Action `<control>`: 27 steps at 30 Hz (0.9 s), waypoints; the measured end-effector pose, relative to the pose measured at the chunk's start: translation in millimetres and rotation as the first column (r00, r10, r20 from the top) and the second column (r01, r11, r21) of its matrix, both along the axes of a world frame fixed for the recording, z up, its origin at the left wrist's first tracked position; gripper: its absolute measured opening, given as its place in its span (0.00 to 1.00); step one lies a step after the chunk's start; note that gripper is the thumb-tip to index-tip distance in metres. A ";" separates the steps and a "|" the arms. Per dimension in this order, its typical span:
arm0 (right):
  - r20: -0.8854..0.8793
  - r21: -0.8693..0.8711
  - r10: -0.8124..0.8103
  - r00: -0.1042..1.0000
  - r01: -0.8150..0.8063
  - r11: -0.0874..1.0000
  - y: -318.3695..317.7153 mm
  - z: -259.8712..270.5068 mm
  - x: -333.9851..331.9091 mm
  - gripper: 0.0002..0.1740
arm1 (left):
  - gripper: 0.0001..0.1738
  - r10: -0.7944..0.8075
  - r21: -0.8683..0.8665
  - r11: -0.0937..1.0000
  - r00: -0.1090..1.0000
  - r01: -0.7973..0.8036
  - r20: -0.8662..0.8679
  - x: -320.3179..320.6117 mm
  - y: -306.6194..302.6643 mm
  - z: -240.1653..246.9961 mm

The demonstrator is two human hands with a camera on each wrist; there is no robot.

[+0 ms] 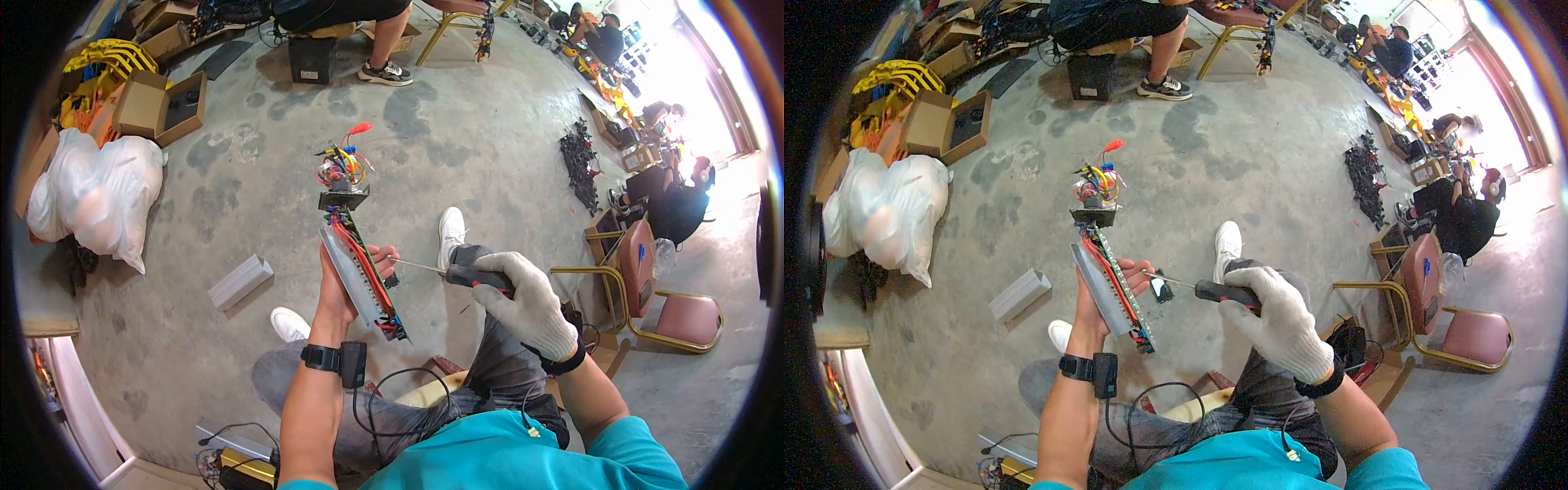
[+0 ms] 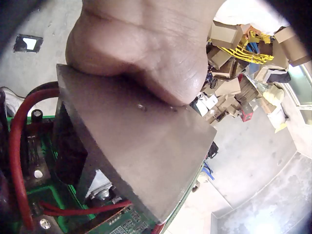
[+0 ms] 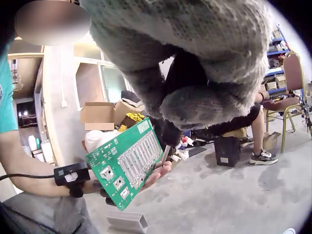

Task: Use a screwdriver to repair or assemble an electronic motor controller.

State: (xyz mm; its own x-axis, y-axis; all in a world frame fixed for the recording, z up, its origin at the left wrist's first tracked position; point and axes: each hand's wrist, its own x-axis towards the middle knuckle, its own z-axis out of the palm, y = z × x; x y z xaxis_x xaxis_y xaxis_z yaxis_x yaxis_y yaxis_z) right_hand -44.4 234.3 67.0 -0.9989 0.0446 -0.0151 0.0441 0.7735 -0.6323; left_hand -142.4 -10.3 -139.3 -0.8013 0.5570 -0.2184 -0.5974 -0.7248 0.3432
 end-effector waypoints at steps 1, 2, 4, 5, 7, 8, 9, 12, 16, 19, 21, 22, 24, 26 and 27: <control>-0.036 0.059 0.020 0.999 -0.018 0.998 -1.2 0.2 2.3 0.19 | 0.57 -0.007 0.000 1.000 1.000 0.007 0.002 1.1 0.7 -0.3; -0.035 0.058 0.016 0.999 -0.014 0.998 -3.6 1.3 3.6 0.19 | 0.57 -0.006 -0.009 1.000 1.000 0.006 0.015 1.4 1.0 -0.7; -0.039 0.094 0.043 0.998 -0.039 0.995 -8.6 5.7 3.5 0.20 | 0.57 -0.003 -0.018 1.000 1.000 0.003 0.026 0.3 1.0 -1.7; -0.042 0.093 0.043 0.998 -0.039 0.995 -9.5 7.4 3.5 0.20 | 0.57 -0.011 0.004 1.000 1.000 0.011 0.026 -0.3 0.7 -2.8; -0.041 0.147 0.112 0.993 -0.105 0.984 -10.0 11.0 3.8 0.21 | 0.56 -0.020 0.025 0.999 1.000 0.020 0.022 -1.8 0.7 -2.5; -0.043 0.149 0.110 0.993 -0.102 0.984 -10.4 12.6 3.9 0.21 | 0.56 -0.021 0.025 0.999 1.000 0.020 0.014 -1.8 0.9 -2.6; -0.050 0.153 0.114 0.992 -0.106 0.983 -11.5 13.6 4.1 0.21 | 0.56 -0.021 0.024 1.000 1.000 0.021 0.006 -1.5 1.2 -2.2; -0.056 0.156 0.116 0.992 -0.106 0.982 -13.4 15.1 3.9 0.22 | 0.56 -0.014 -0.017 1.000 1.000 0.014 -0.012 -0.2 1.7 0.7; -0.036 0.153 0.095 0.995 -0.088 0.984 -15.4 17.0 3.8 0.21 | 0.59 0.011 -0.115 0.993 0.999 -0.005 0.050 0.8 4.7 7.7; -0.050 0.159 0.106 0.993 -0.097 0.983 -14.9 14.9 3.9 0.21 | 0.59 0.006 -0.123 0.992 0.998 0.001 0.055 0.5 4.8 8.8; -0.063 0.170 0.110 0.992 -0.098 0.981 -15.2 15.0 4.3 0.21 | 0.59 0.007 -0.121 0.993 0.998 0.000 0.058 -0.5 4.5 10.7; -0.072 0.179 0.115 0.991 -0.100 0.979 -15.8 14.8 5.0 0.21 | 0.59 0.008 -0.122 0.993 0.998 -0.001 0.057 -0.6 4.3 10.6; -0.074 0.171 0.113 0.991 -0.099 0.980 -17.3 15.8 5.7 0.21 | 0.59 0.013 -0.134 0.991 0.998 -0.005 0.063 0.1 5.1 9.8; -0.073 0.163 0.110 0.991 -0.097 0.982 -19.5 18.2 5.6 0.21 | 0.58 -0.001 -0.119 0.993 0.999 0.005 0.036 0.7 2.2 5.1; -0.079 0.171 0.123 0.989 -0.108 0.979 -20.3 19.4 5.5 0.21 | 0.58 -0.014 -0.104 0.994 1.000 0.015 0.008 0.7 1.6 5.1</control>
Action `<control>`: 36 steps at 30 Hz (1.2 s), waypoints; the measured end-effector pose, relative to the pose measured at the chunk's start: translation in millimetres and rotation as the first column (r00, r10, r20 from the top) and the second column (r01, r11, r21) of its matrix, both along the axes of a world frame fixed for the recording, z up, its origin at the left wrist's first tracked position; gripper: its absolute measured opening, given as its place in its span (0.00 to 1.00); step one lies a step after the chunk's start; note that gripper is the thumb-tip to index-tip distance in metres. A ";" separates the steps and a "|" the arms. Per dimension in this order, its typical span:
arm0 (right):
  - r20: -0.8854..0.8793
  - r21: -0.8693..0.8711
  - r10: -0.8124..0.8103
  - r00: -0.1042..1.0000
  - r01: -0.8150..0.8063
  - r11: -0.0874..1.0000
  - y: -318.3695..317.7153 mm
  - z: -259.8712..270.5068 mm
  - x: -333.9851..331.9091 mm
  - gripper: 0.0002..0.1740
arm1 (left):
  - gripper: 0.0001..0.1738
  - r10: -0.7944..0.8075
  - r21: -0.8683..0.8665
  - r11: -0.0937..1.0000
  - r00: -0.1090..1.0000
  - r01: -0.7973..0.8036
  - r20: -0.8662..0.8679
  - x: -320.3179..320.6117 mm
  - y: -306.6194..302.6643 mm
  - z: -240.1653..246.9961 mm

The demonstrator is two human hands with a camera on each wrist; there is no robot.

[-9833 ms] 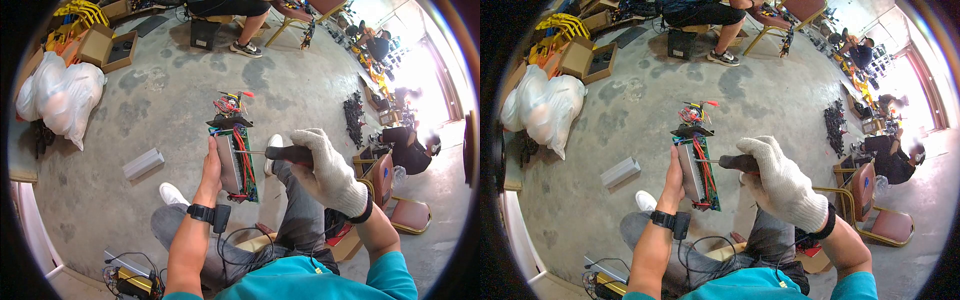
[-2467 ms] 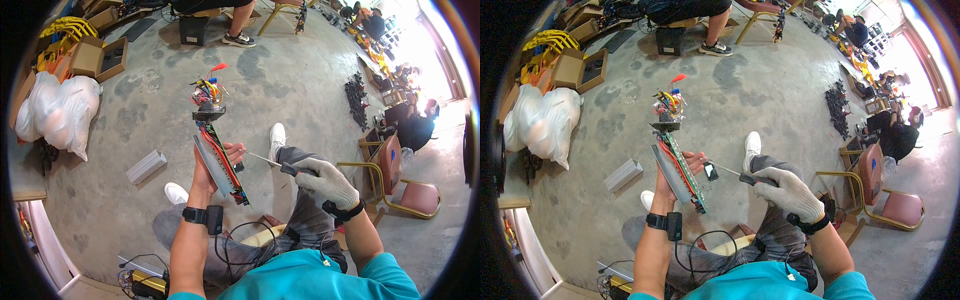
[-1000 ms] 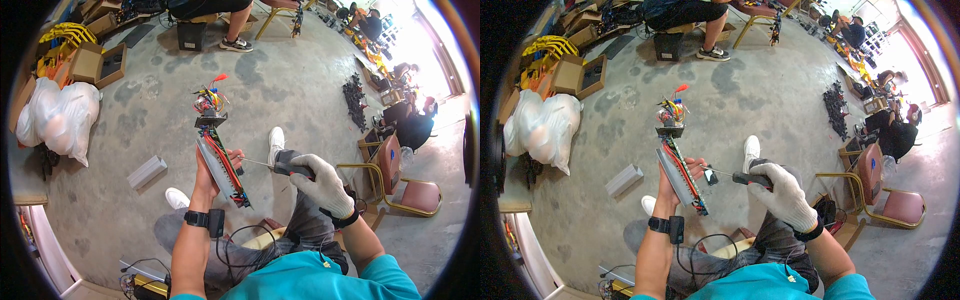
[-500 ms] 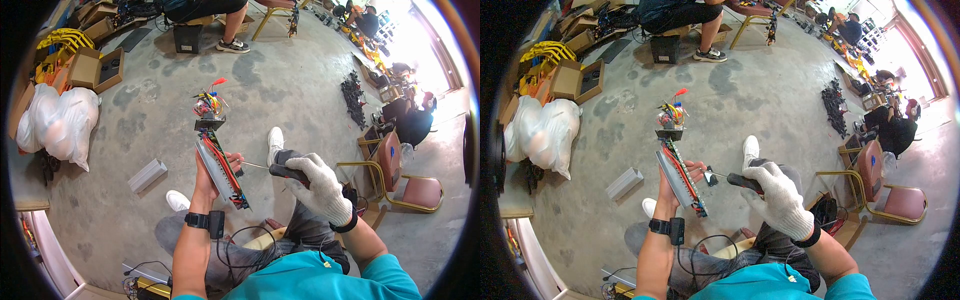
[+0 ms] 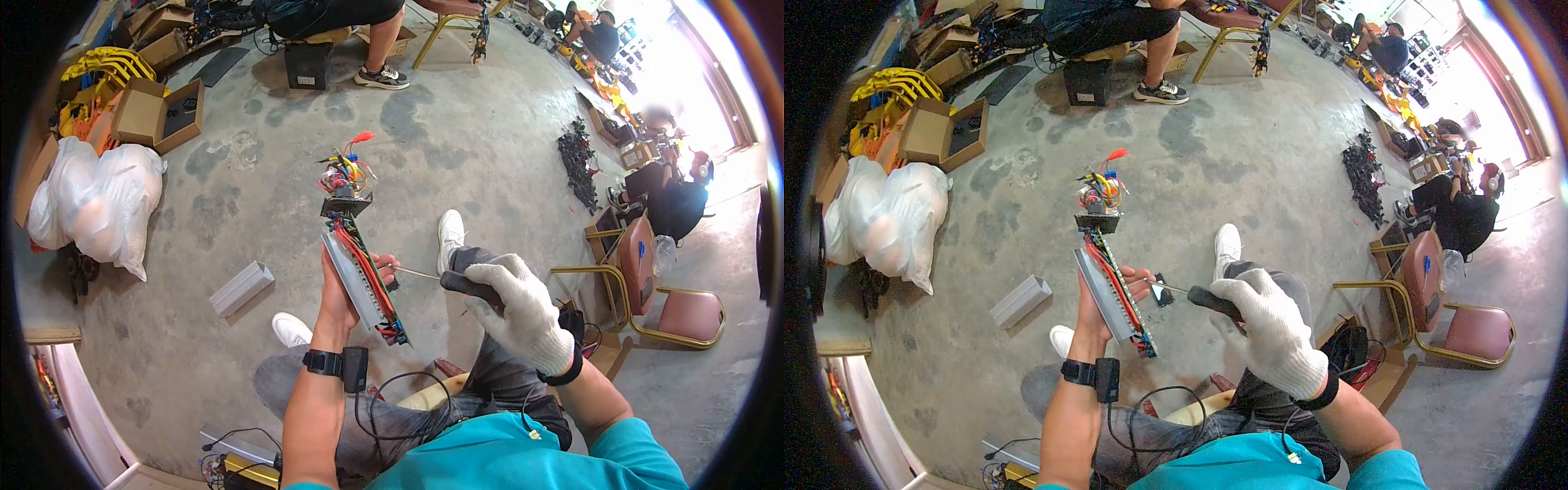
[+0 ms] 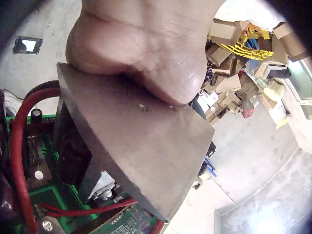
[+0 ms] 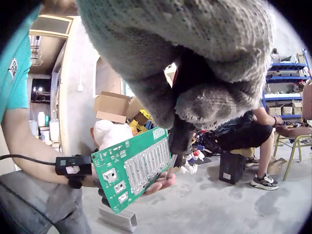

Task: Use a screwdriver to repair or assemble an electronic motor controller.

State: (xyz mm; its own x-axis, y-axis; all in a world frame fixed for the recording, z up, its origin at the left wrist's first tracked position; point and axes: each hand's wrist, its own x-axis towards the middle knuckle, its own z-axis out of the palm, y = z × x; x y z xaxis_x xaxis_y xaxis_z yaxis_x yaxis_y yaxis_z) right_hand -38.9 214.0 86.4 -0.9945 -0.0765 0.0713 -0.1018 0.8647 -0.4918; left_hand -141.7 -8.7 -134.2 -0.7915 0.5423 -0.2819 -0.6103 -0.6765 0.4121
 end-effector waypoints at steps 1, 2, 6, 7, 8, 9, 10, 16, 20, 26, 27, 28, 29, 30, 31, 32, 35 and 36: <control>-0.006 0.008 0.012 1.000 -0.012 1.000 -0.9 0.6 -0.5 0.21 | 0.58 -0.001 -0.001 1.000 1.000 0.001 0.000 -0.1 0.7 0.1; -0.005 0.008 0.010 1.000 -0.010 1.000 -1.8 0.3 -0.9 0.21 | 0.58 0.005 -0.023 1.000 1.000 -0.005 0.007 0.0 2.1 0.1; -0.020 0.052 0.020 1.000 -0.019 0.998 -4.9 -0.3 -3.3 0.21 | 0.58 0.011 -0.059 0.998 1.000 -0.010 0.016 -1.5 3.5 -2.3; -0.039 0.081 0.024 0.999 -0.021 0.996 -5.1 -0.4 -3.5 0.22 | 0.58 0.009 -0.059 0.998 1.000 -0.008 0.018 -1.1 3.0 -3.8; -0.038 0.081 0.023 0.999 -0.020 0.996 -5.6 -0.3 -3.9 0.22 | 0.57 0.006 -0.022 1.000 1.000 -0.006 0.013 -1.5 2.0 -5.1; -0.025 0.074 0.012 1.000 -0.010 0.997 -6.3 -0.1 -4.1 0.22 | 0.56 0.003 0.015 1.000 1.000 -0.004 0.008 -1.5 1.5 -5.2; -0.013 0.067 0.000 1.000 0.001 0.998 -6.6 0.2 -4.1 0.22 | 0.56 0.002 0.014 1.000 1.000 -0.002 0.009 -1.2 1.5 -5.3; 0.064 0.060 -0.019 0.998 0.015 0.998 -8.1 4.8 -5.9 0.21 | 0.55 -0.002 -0.002 1.000 1.000 0.002 -0.021 -2.6 0.7 -4.1; 0.077 0.074 -0.065 0.995 0.060 0.995 -9.6 1.2 -5.7 0.19 | 0.55 -0.004 0.010 1.000 1.000 0.005 -0.023 -2.0 0.9 -7.3; 0.074 0.052 -0.080 0.994 0.076 0.996 -12.0 2.8 -4.5 0.17 | 0.57 -0.032 0.033 0.999 0.999 0.032 -0.013 -2.6 0.8 -11.1; 0.071 0.079 -0.072 0.995 0.067 0.995 -13.8 3.8 -5.3 0.19 | 0.57 -0.028 0.017 0.999 1.000 0.028 0.001 -3.3 1.1 -10.3; 0.069 0.105 -0.063 0.996 0.056 0.993 -14.2 4.5 -5.4 0.21 | 0.57 -0.022 0.001 1.000 1.000 0.022 0.015 -3.1 1.0 -9.4; 0.066 0.104 -0.069 0.995 0.062 0.993 -12.9 4.1 -5.6 0.21 | 0.51 -0.026 0.047 0.999 1.000 0.026 0.008 -1.9 -0.5 -8.1; 0.052 0.080 -0.053 0.997 0.048 0.996 -11.2 2.9 -6.5 0.21 | 0.51 -0.030 0.047 0.998 1.000 0.029 0.005 -2.1 -0.8 -8.9; 0.038 0.055 -0.036 0.999 0.034 0.998 -10.0 2.0 -6.8 0.22 | 0.51 -0.027 0.039 0.999 0.999 0.026 0.027 -2.0 -1.2 -10.0; 0.037 0.054 -0.038 0.999 0.036 0.998 -9.6 2.0 -7.3 0.22 | 0.51 -0.023 0.031 0.999 0.998 0.022 0.050 -2.4 -1.8 -11.2; 0.014 0.054 -0.031 0.999 0.031 0.998 -6.9 1.2 -7.3 0.22 | 0.52 -0.032 0.009 0.999 0.995 0.031 0.090 -1.2 -0.7 -0.7; 0.025 0.036 -0.014 1.000 0.013 0.999 -4.9 1.4 -7.0 0.21 | 0.52 -0.030 0.007 1.000 0.995 0.029 0.091 -1.5 -0.3 -0.6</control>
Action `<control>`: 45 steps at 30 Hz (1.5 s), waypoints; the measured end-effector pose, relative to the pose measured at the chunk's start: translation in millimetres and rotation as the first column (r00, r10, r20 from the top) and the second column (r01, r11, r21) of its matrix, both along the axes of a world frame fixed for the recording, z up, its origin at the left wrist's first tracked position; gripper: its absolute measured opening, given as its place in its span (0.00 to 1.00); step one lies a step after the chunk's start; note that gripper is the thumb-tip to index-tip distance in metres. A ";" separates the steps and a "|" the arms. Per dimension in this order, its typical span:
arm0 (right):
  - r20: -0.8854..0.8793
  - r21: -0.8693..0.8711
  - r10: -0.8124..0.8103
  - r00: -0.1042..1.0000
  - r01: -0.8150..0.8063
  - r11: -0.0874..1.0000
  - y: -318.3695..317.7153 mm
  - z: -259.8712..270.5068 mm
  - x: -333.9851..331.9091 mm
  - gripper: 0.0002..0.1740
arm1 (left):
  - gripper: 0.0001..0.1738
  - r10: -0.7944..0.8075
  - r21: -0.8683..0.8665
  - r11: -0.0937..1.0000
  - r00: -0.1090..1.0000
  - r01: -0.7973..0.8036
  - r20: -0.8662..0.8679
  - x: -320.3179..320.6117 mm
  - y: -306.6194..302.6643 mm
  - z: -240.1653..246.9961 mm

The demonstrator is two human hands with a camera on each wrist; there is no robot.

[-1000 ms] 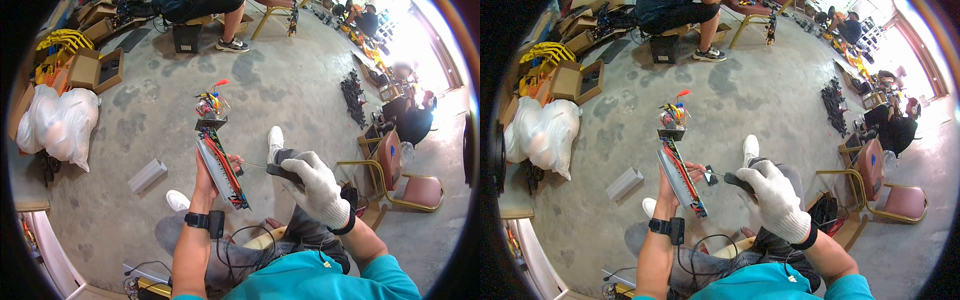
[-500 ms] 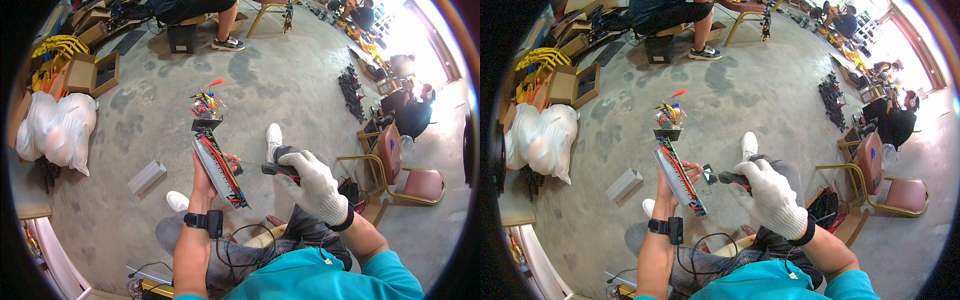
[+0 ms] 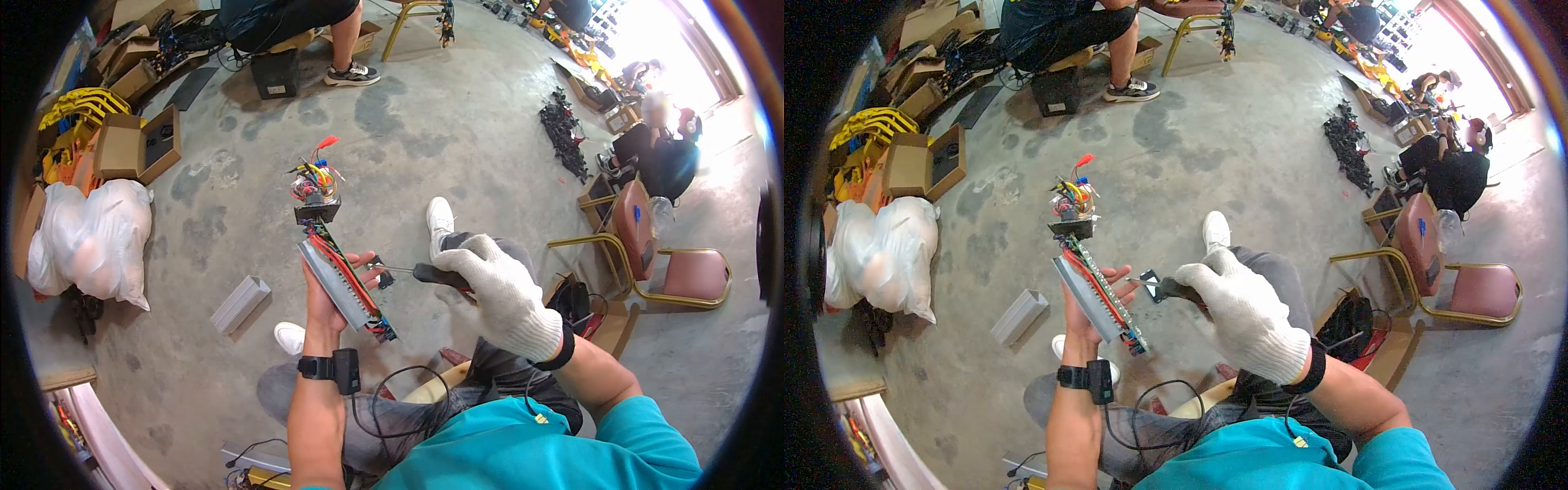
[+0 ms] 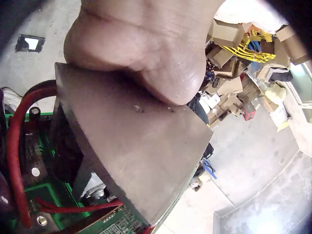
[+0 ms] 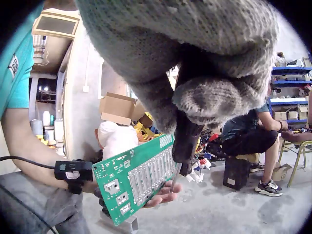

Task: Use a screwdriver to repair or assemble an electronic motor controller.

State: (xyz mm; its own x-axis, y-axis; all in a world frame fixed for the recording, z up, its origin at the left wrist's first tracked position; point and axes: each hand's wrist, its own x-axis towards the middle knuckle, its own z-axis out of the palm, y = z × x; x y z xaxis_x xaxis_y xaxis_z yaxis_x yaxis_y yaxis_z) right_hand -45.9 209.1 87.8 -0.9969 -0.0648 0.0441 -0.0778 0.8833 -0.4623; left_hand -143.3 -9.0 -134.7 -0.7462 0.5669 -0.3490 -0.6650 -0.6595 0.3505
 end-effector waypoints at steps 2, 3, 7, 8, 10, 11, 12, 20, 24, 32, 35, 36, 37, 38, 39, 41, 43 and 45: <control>0.010 -0.018 0.019 1.000 -0.019 1.000 2.4 1.2 1.1 0.21 | 0.52 0.020 0.005 1.000 1.000 -0.020 0.007 -0.6 1.5 0.1; 0.011 -0.007 -0.004 1.000 0.004 1.000 2.8 2.7 1.8 0.20 | 0.52 0.023 0.005 1.000 1.000 -0.023 0.008 -0.3 2.8 2.8; -0.049 -0.052 -0.098 0.994 0.096 0.994 10.0 13.2 1.4 0.18 | 0.52 0.059 -0.036 0.998 0.998 -0.058 0.011 -1.2 1.0 1.0; -0.100 -0.055 -0.092 0.991 0.087 0.995 16.3 14.9 1.3 0.19 | 0.52 0.059 -0.078 0.995 0.998 -0.060 -0.021 -1.5 0.2 -2.9; -0.141 -0.120 -0.097 0.985 0.080 0.989 23.6 27.7 0.2 0.20 | 0.48 0.154 -0.135 0.979 0.988 -0.153 0.000 -4.8 7.4 0.6; -0.134 -0.164 -0.114 0.984 0.092 0.982 22.7 36.1 0.5 0.20 | 0.46 0.168 -0.164 0.972 0.986 -0.168 -0.014 -3.4 8.0 1.5; -0.146 -0.162 -0.089 0.985 0.065 0.985 24.8 41.4 1.6 0.21 | 0.44 0.179 -0.191 0.965 0.983 -0.181 -0.028 -2.3 9.1 15.5; -0.104 -0.086 0.177 0.979 -0.186 0.979 2.7 54.0 -9.6 0.24 | 0.43 0.166 -0.202 0.964 0.985 -0.171 -0.045 -1.3 8.1 16.2; -0.103 -0.001 0.209 0.973 -0.210 0.978 -2.6 47.9 -19.4 0.24 | 0.45 0.147 -0.255 0.954 0.987 -0.158 -0.061 -1.2 6.8 10.5; -0.120 0.050 0.261 0.958 -0.257 0.965 -4.1 41.7 -26.8 0.24 | 0.46 0.096 -0.269 0.955 0.990 -0.122 -0.106 -1.4 4.8 14.5; -0.124 0.033 0.259 0.958 -0.257 0.966 -3.8 41.0 -27.5 0.23 | 0.46 0.091 -0.262 0.958 0.991 -0.112 -0.094 -1.8 5.3 6.5; -0.124 0.031 0.260 0.958 -0.258 0.966 -3.8 41.0 -27.7 0.23 | 0.46 0.092 -0.263 0.958 0.991 -0.113 -0.093 -1.6 4.9 7.0; -0.124 0.031 0.261 0.957 -0.259 0.965 -3.9 41.0 -28.0 0.23 | 0.46 0.084 -0.279 0.955 0.993 -0.105 -0.084 -1.7 4.8 7.5; -0.123 0.043 0.263 0.957 -0.260 0.965 -4.1 41.1 -28.3 0.23 | 0.46 0.076 -0.294 0.951 0.994 -0.095 -0.075 -1.8 4.8 8.2; -0.122 0.056 0.265 0.956 -0.260 0.964 -4.2 41.2 -28.6 0.23 | 0.46 0.077 -0.294 0.951 0.994 -0.096 -0.076 -1.7 5.1 10.3; -0.115 0.079 0.281 0.953 -0.273 0.959 -3.7 42.6 -29.1 0.24 | 0.47 0.075 -0.310 0.946 0.993 -0.099 -0.089 -1.0 5.3 14.3; -0.106 0.101 0.296 0.949 -0.286 0.953 -3.4 43.8 -29.9 0.26 | 0.47 0.066 -0.309 0.946 0.992 -0.095 -0.104 -0.4 4.3 15.9; -0.103 0.106 0.313 0.944 -0.302 0.947 -3.0 44.7 -31.2 0.26 | 0.47 0.056 -0.307 0.947 0.991 -0.091 -0.121 -0.7 4.1 14.6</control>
State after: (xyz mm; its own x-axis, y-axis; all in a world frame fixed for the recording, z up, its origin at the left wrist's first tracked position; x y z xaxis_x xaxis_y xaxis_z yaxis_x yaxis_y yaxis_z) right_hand -77.1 206.1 132.5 -0.9160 -0.3760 0.1395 -0.4008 0.8446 -0.3551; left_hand -144.0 -4.8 -120.2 -0.8252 0.3851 -0.4133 -0.5648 -0.5512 0.6141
